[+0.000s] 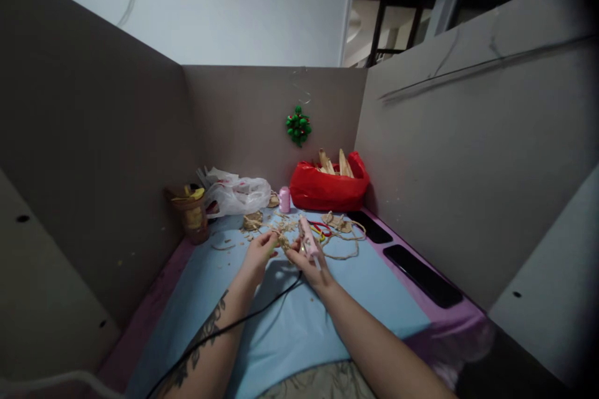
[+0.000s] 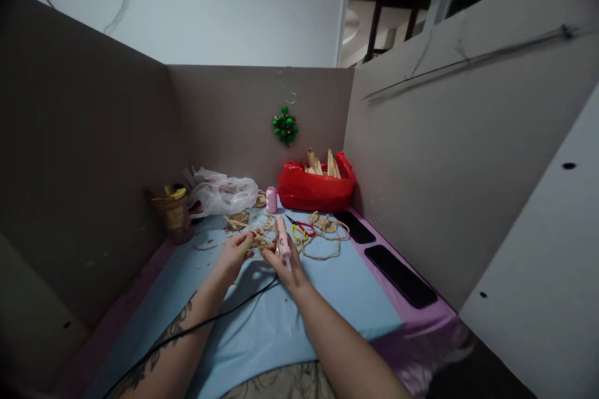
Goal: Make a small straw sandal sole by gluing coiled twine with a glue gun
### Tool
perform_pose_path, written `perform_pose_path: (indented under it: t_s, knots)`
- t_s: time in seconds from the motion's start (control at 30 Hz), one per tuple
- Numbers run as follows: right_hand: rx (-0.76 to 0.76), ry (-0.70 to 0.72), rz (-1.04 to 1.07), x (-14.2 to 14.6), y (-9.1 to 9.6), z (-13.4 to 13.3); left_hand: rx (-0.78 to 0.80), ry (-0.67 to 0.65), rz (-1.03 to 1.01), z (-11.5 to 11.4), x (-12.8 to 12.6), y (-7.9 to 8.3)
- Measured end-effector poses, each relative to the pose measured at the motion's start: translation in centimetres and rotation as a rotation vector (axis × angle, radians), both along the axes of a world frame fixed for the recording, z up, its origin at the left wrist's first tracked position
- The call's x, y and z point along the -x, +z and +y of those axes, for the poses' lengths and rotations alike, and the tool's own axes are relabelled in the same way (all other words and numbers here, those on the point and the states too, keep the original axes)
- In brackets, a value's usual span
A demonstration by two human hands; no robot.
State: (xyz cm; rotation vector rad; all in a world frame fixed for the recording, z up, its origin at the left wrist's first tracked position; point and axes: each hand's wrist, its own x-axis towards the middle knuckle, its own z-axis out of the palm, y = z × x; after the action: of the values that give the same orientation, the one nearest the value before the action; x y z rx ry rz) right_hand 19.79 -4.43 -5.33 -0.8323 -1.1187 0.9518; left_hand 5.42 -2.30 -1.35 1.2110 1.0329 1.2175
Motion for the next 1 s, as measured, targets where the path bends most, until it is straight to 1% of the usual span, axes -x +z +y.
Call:
perform_pose_path:
  t_s: [0.1,0.23,0.4,0.6,0.7,0.83,1.0]
  knots:
    - [-0.031,-0.026,-0.129,-0.1,0.5,-0.5,0.039,-0.027,-0.05,-0.1,0.2,0.3]
    - [-0.022,-0.078,-0.22,-0.1,1.2,-0.9,-0.039,0.039,-0.066,0.2,0.1,0.3]
    - [-0.003,-0.125,-0.271,0.1,1.4,-0.9,-0.191,0.088,-0.094,0.5,-0.1,-0.1]
    - [-0.007,-0.165,-0.25,0.3,1.2,-0.8,-0.233,0.121,-0.068,0.4,-0.1,-0.3]
    - [-0.023,-0.187,-0.265,0.2,1.1,-0.7,-0.227,0.112,-0.072,0.3,-0.2,-0.2]
    - [-0.026,-0.188,-0.264,0.0,0.8,-0.3,-0.158,0.105,-0.029,-0.1,-0.3,0.2]
    - [0.019,-0.184,-0.174,0.1,0.2,0.2,-0.132,0.11,-0.005,-0.4,-0.4,0.5]
